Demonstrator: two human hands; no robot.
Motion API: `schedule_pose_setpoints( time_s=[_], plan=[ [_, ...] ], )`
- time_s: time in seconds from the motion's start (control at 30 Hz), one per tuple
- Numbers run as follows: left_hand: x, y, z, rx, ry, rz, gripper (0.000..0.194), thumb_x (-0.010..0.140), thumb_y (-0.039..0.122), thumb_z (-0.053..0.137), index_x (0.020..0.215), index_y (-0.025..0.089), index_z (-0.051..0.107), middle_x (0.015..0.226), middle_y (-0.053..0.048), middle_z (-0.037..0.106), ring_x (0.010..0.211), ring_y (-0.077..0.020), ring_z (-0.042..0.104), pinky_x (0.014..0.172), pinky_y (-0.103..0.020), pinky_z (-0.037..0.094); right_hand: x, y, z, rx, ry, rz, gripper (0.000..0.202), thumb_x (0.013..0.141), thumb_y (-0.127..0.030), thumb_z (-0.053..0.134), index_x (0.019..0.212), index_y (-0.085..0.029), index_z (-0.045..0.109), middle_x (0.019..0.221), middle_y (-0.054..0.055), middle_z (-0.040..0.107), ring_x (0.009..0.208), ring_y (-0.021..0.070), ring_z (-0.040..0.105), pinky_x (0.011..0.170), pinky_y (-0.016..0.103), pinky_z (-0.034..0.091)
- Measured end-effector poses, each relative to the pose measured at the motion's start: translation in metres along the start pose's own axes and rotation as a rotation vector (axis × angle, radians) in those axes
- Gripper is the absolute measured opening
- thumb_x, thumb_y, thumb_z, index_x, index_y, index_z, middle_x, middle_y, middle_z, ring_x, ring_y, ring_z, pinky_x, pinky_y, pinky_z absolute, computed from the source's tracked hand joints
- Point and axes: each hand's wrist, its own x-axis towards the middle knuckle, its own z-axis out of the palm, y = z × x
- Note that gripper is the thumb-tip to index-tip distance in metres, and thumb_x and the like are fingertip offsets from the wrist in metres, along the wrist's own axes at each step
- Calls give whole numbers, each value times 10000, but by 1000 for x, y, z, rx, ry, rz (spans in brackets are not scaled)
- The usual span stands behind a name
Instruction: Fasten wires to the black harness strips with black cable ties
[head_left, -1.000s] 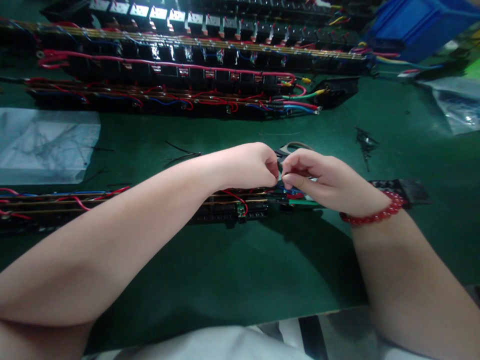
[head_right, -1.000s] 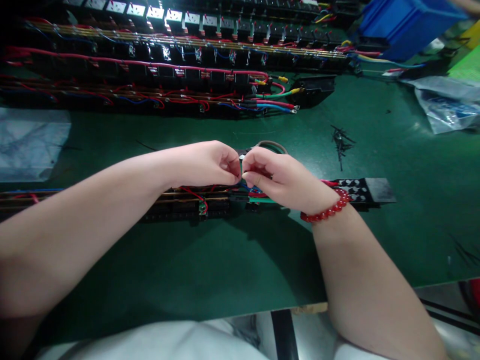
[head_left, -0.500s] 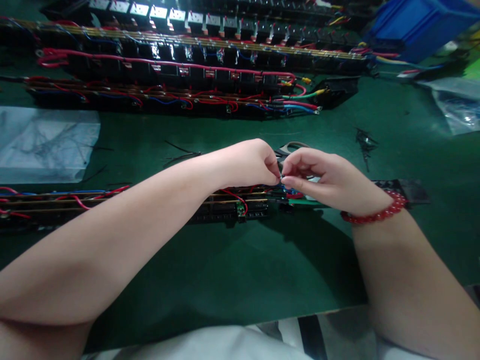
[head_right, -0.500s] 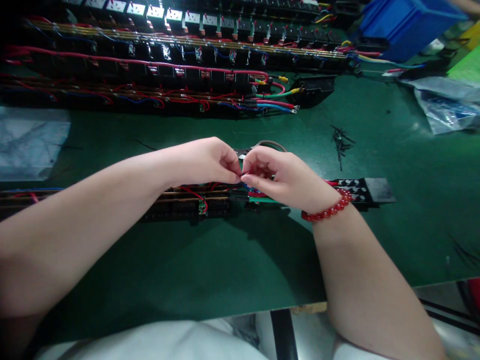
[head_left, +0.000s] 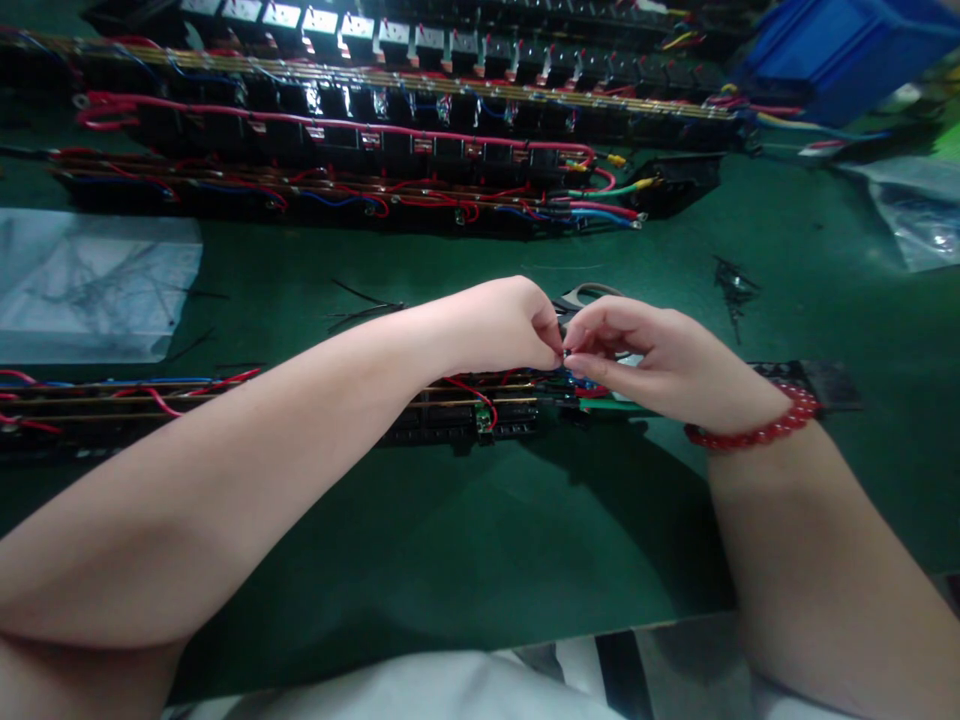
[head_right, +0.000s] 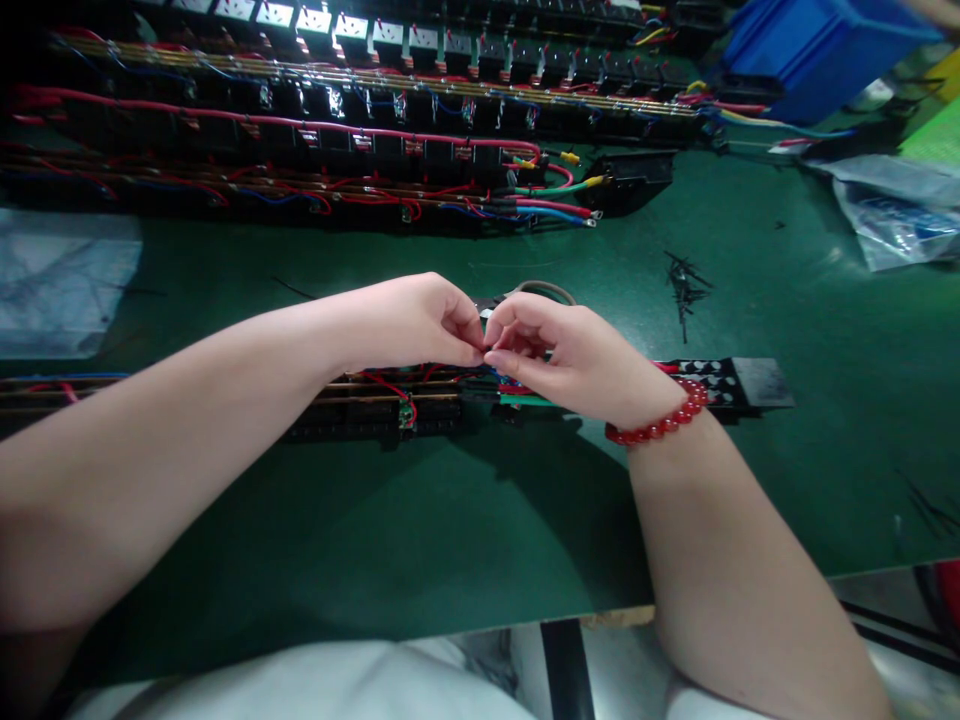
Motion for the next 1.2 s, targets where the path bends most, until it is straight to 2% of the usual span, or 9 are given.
schedule_pose_setpoints(
  time_s=[0.13,0.4,0.57,0.8,1.03,1.2],
  plan=[
    [-1,2,-1,-14,-7,-13,199,771,304,636,888,242,784,741,0,664,677,-148,525,638,-281,357,0,-1,0,-1,-10,-13,162,894,-370,681,955,-233,619,767,1,669,655,154,633,604,291,508],
    [-5,7,-5,10,-45,-66,235,788,323,589,877,257,796,695,-2,627,639,-151,501,630,-299,337,0,0,0,-79,-16,-52,153,908,-370,664,928,-221,637,836,25,659,692,157,617,601,302,498],
    [-2,2,-3,-25,-13,-38,218,772,307,628,928,256,771,786,-3,686,709,-157,554,651,-285,359,0,1,0,-52,-1,-35,152,894,-377,680,935,-234,650,838,18,663,683,160,607,606,314,502],
    [0,-1,0,-11,53,-21,218,752,279,645,961,250,700,772,-4,663,722,-170,560,625,-288,349,0,1,-1,-63,-19,-50,149,907,-371,668,975,-238,664,854,22,670,683,158,612,616,322,514],
    [-2,4,-2,25,44,-56,277,743,242,630,1018,256,662,740,9,649,702,-172,563,613,-285,331,0,1,-2,-65,-42,-53,157,913,-358,669,1003,-233,699,855,26,694,685,160,628,613,322,516],
    [0,1,-1,22,54,-37,257,742,254,649,998,253,660,812,2,688,706,-164,564,610,-280,328,0,1,-2,-83,-36,-67,157,911,-357,674,1005,-236,710,868,29,692,687,158,616,604,320,511]
  ],
)
